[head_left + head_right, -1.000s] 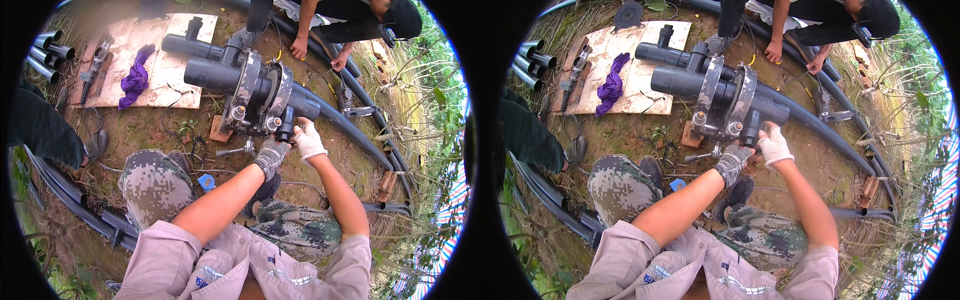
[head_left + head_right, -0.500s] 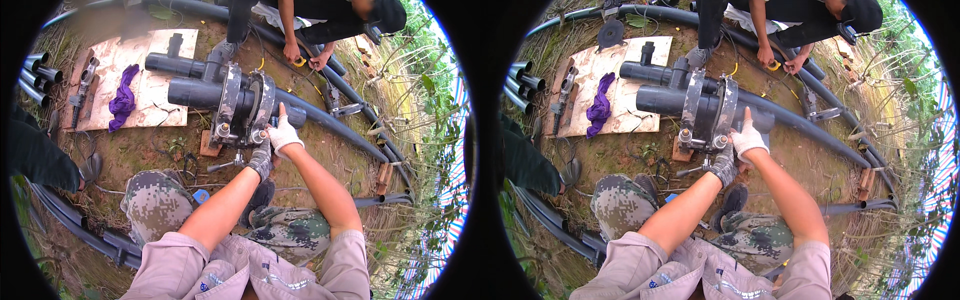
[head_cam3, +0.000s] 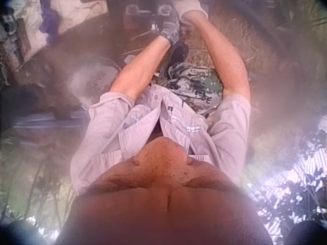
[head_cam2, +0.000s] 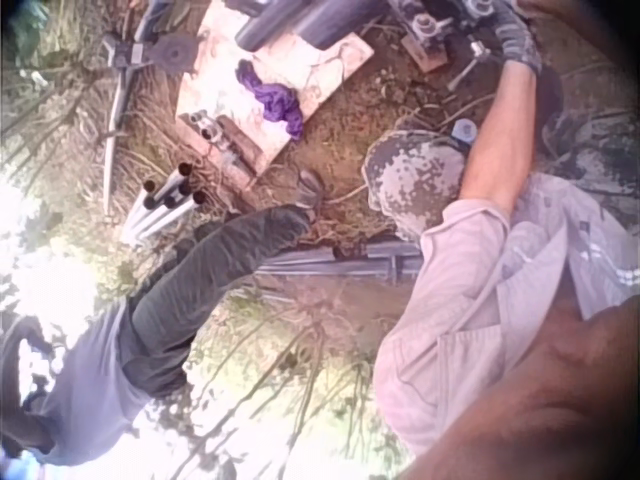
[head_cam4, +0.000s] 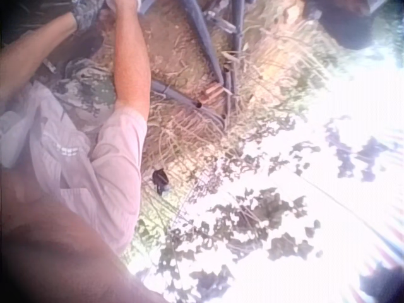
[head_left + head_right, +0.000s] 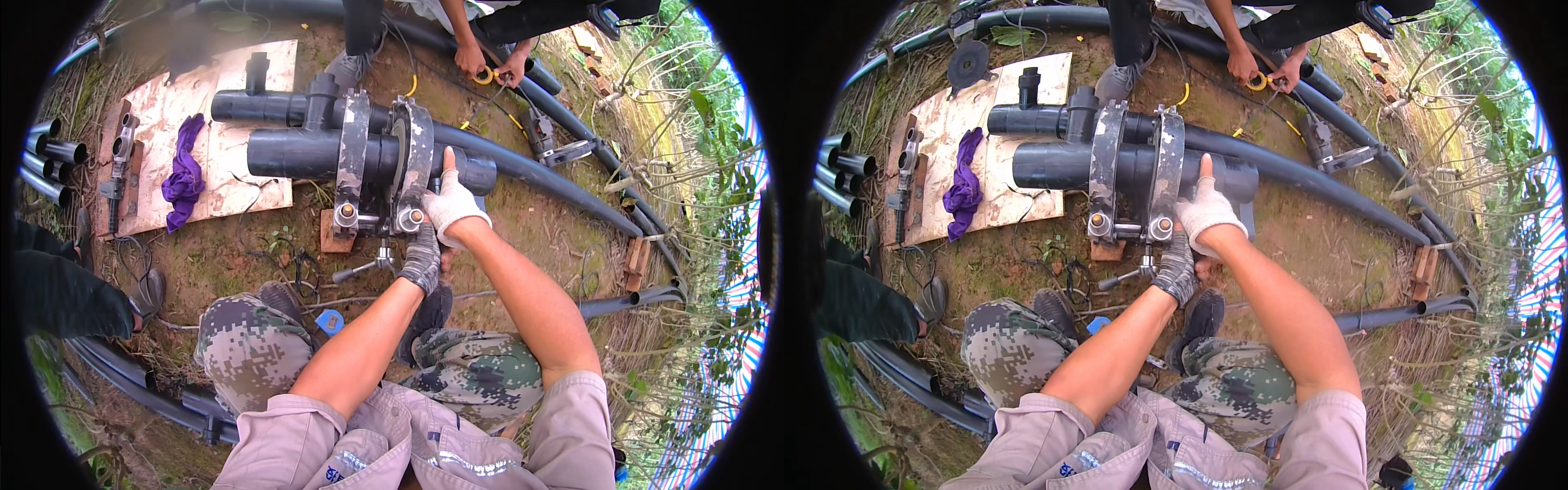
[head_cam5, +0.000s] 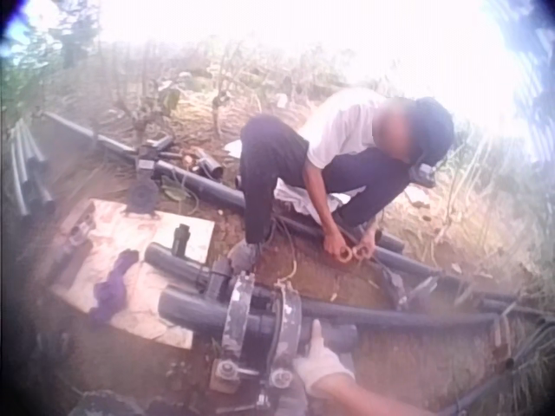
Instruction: The person assembles black plastic pipes using a pipe clamp tool and an adjustable wrench. They tighten the clamp around a pipe joint, reposition the tool, and continue securing the connection while another person works nearby.
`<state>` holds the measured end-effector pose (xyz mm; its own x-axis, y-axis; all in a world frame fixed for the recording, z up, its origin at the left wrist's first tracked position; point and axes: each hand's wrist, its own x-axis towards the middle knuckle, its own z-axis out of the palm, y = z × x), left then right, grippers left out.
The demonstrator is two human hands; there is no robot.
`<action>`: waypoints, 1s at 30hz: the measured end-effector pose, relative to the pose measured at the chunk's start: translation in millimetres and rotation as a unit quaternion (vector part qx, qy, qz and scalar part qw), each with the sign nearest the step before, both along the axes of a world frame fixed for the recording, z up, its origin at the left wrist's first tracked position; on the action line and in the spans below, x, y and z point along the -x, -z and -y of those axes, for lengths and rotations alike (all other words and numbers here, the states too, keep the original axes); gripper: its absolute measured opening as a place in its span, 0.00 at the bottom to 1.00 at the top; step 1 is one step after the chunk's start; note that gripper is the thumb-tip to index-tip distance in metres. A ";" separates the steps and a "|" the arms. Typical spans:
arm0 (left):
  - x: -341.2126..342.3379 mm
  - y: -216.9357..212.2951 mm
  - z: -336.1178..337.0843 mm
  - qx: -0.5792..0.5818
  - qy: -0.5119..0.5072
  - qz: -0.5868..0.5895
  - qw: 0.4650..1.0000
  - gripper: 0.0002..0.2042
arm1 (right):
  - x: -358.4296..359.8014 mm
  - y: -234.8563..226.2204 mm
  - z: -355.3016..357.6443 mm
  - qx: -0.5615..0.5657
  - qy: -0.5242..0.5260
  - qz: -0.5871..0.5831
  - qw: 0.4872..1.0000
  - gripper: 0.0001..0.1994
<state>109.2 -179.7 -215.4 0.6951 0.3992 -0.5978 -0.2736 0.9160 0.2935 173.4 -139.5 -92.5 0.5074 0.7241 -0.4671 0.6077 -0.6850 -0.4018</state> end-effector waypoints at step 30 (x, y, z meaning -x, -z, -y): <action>131.7 -9.0 49.5 -0.259 -0.115 -0.209 0.936 0.18 | -74.0 -19.2 84.5 0.124 -0.188 0.045 0.973 0.25</action>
<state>-22.5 -229.2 -206.3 0.3037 0.8212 -0.4832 -0.2070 0.5519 0.8078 247.4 -224.0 -73.3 0.2755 0.7373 -0.6169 0.8588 -0.4771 -0.1866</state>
